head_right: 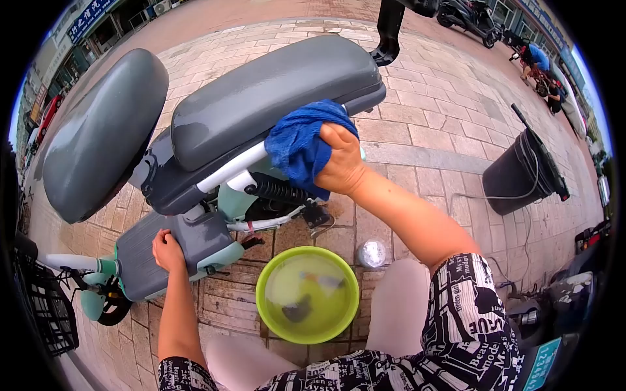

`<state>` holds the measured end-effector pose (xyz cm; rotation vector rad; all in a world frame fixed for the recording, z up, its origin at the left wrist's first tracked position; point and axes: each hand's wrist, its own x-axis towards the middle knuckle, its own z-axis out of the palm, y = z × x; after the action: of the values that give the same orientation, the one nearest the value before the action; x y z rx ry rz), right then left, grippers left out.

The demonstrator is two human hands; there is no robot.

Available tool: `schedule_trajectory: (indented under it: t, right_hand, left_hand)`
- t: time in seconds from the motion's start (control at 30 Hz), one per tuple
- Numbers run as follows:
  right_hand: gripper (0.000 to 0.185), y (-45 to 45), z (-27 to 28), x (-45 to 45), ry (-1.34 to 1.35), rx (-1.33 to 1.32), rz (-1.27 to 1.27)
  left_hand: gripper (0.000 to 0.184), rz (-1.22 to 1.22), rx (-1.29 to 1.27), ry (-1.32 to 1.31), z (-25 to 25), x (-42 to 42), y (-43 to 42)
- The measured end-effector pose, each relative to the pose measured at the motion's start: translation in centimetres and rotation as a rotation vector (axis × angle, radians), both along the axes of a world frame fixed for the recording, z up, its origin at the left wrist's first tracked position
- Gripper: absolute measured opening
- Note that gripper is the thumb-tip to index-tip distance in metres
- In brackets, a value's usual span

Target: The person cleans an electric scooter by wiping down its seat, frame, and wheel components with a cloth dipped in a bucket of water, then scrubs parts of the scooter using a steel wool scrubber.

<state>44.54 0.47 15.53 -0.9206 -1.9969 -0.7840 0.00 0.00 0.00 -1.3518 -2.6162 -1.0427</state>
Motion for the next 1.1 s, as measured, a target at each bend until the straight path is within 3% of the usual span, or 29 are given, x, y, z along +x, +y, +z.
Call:
schedule_trajectory:
  t: [0.13, 0.2, 0.3, 0.43, 0.57, 0.6, 0.63, 0.73, 0.83, 0.9, 1.0, 1.07, 1.1]
  right_hand:
    - [0.033, -0.7, 0.5, 0.0, 0.039, -0.049, -0.136]
    - [0.039, -0.6, 0.2, -2.8, 0.081, -0.139, 0.090]
    - [0.040, 0.5, -0.6, -9.0, -0.001, -0.025, 0.343]
    - [0.037, 2.1, -0.7, -9.0, -0.119, -0.020, 0.488]
    - [0.034, 1.6, 0.7, 1.6, -0.136, 0.053, 0.092]
    - [0.039, 1.2, 0.5, 4.2, -0.045, 0.008, -0.035]
    - [0.039, 0.7, 0.5, 6.7, -0.117, 0.012, -0.221]
    - [0.040, 0.4, 0.9, 8.9, -0.175, 0.036, -0.469]
    - [0.042, 1.6, 3.4, 5.0, -0.037, -0.036, -0.118]
    - [0.044, 2.9, 3.1, 0.5, -0.104, 0.062, 0.119]
    - [0.057, 1.7, 4.9, -6.0, -0.058, -0.126, 0.332]
    - [0.048, 2.4, 4.6, -9.6, -0.208, -0.032, 0.392]
    - [0.040, 3.0, 3.9, -11.6, -0.247, -0.126, 0.481]
  left_hand:
    - [0.023, 0.027, -0.034, -0.011, 0.2, 0.1, 0.0]
    - [0.024, 0.023, -0.038, -0.009, 0.1, 0.2, 0.0]
    - [0.023, 0.027, -0.006, 0.046, -0.8, 0.0, 0.0]
    - [0.023, -0.008, 0.015, 0.026, -0.8, -0.5, -0.2]
    - [0.023, -0.011, 0.005, -0.007, -0.6, -0.6, -0.1]
    - [0.023, -0.009, 0.007, -0.012, -0.7, -0.5, -0.1]
    - [0.023, 0.011, 0.018, 0.021, -0.8, -0.3, -0.1]
    - [0.023, 0.027, 0.022, 0.046, -0.3, 0.0, -0.4]
    - [0.022, 0.027, 0.026, 0.051, -0.4, -0.1, -0.3]
    - [0.022, 0.010, 0.032, 0.069, -0.5, -0.3, 0.0]
    - [0.021, 0.053, 0.009, 0.057, -0.6, 0.2, 0.1]
    - [0.021, 0.026, 0.014, 0.059, -0.4, 0.3, 0.1]
    - [0.021, 0.019, 0.016, 0.061, -0.3, 0.2, -0.1]
